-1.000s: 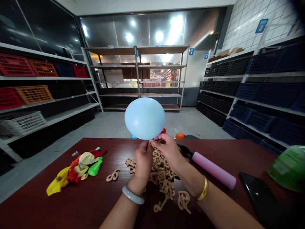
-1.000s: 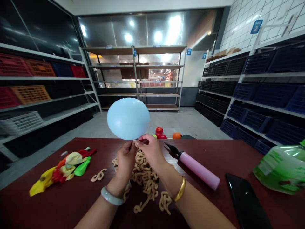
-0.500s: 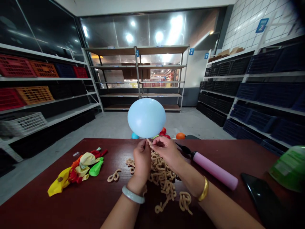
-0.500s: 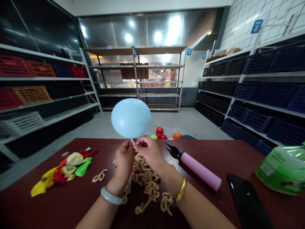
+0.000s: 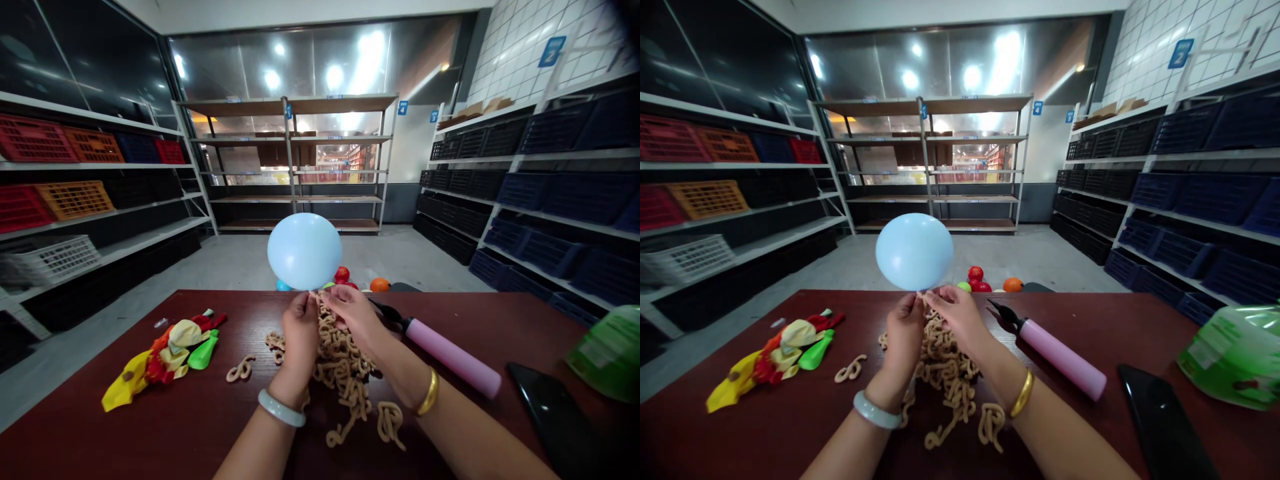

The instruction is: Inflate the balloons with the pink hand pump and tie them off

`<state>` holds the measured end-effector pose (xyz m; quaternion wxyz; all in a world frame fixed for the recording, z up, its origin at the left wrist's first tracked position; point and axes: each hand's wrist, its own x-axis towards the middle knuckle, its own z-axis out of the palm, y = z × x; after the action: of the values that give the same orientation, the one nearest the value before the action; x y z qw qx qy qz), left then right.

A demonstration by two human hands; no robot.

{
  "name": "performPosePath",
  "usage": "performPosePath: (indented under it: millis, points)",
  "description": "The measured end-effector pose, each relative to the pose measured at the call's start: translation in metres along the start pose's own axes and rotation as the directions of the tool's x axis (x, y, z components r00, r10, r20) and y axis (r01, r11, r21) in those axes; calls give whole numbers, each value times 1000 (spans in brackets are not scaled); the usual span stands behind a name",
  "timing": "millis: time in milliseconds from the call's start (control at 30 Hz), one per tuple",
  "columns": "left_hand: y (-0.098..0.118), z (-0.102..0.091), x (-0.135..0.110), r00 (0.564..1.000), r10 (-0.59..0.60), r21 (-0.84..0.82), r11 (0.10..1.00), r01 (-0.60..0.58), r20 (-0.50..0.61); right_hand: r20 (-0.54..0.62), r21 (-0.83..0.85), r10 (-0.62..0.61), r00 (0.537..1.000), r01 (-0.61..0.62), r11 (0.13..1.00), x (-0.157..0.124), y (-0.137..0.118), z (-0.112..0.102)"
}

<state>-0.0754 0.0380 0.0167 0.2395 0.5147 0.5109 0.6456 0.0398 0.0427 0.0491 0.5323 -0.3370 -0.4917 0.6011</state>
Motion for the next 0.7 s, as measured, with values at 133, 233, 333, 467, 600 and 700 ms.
performPosePath:
  millis: [133,233,333,467,600,700]
  points:
    - [3,3,-2,999,38,59,997,-40,30,-87,26,5,996,-2,1000,0,-4,-3]
    - [5,9,-5,989,-93,-139,984,108,112,-59,156,50,997,-40,987,5,-2,-10]
    - [7,14,-7,926,-277,-399,842,363,258,-51,251,80,995,-65,966,9,1,-15]
    - [10,18,-7,873,-326,-487,732,475,362,-95,317,94,991,-59,946,13,1,-17]
    - [11,19,-10,888,-304,-508,735,449,346,-69,387,115,991,-80,918,14,1,-15]
    - [8,20,-13,941,-241,-507,795,332,239,7,366,115,993,-110,924,13,2,-9]
